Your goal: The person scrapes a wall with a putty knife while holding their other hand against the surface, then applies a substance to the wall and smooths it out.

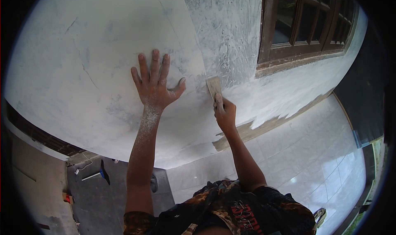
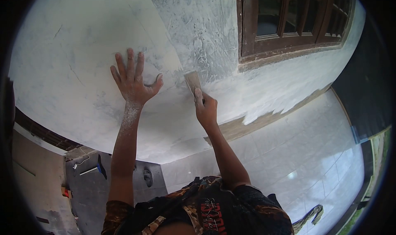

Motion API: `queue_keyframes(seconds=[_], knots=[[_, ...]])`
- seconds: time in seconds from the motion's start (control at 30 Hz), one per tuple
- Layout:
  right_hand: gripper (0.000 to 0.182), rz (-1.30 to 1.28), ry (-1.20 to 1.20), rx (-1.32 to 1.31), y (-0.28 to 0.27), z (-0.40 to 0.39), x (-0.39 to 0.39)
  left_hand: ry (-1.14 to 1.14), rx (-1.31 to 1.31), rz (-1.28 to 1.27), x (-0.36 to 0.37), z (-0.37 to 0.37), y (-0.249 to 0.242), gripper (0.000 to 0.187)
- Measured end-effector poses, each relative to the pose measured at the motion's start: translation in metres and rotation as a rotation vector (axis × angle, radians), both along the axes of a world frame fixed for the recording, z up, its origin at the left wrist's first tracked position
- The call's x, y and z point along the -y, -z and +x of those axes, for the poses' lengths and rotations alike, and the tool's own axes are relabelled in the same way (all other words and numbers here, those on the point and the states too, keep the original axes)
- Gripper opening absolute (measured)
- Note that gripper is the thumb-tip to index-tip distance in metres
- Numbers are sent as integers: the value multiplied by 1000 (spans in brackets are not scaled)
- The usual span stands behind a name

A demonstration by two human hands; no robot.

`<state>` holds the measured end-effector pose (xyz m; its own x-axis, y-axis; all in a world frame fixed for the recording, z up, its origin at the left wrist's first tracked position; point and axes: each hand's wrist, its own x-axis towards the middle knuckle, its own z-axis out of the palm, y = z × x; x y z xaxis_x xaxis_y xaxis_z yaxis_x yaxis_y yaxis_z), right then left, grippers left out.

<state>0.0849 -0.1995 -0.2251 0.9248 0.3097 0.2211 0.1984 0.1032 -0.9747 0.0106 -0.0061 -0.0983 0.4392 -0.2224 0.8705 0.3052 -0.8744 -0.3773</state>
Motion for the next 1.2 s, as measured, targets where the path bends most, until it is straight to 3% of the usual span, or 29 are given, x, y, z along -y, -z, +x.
queue_keyframes(seconds=[0.23,0.47,0.57,0.73,0.93,1.2], knots=[[55,40,-39,-27,-7,6,-4,-8,-9,-4,-1,-1,3,87],[52,63,-25,-55,20,-1,-3,-10,-1,3,-1,0,3,86],[52,122,-26,27,-9,0,-5,-11,2,2,1,-1,3,86],[55,-52,-56,-112,14,-13,0,6,12,-2,1,0,2,84],[53,17,-3,66,5,-4,-10,20,22,7,0,0,2,83],[54,86,-4,108,-6,-2,-16,15,11,-2,-1,-1,5,83]])
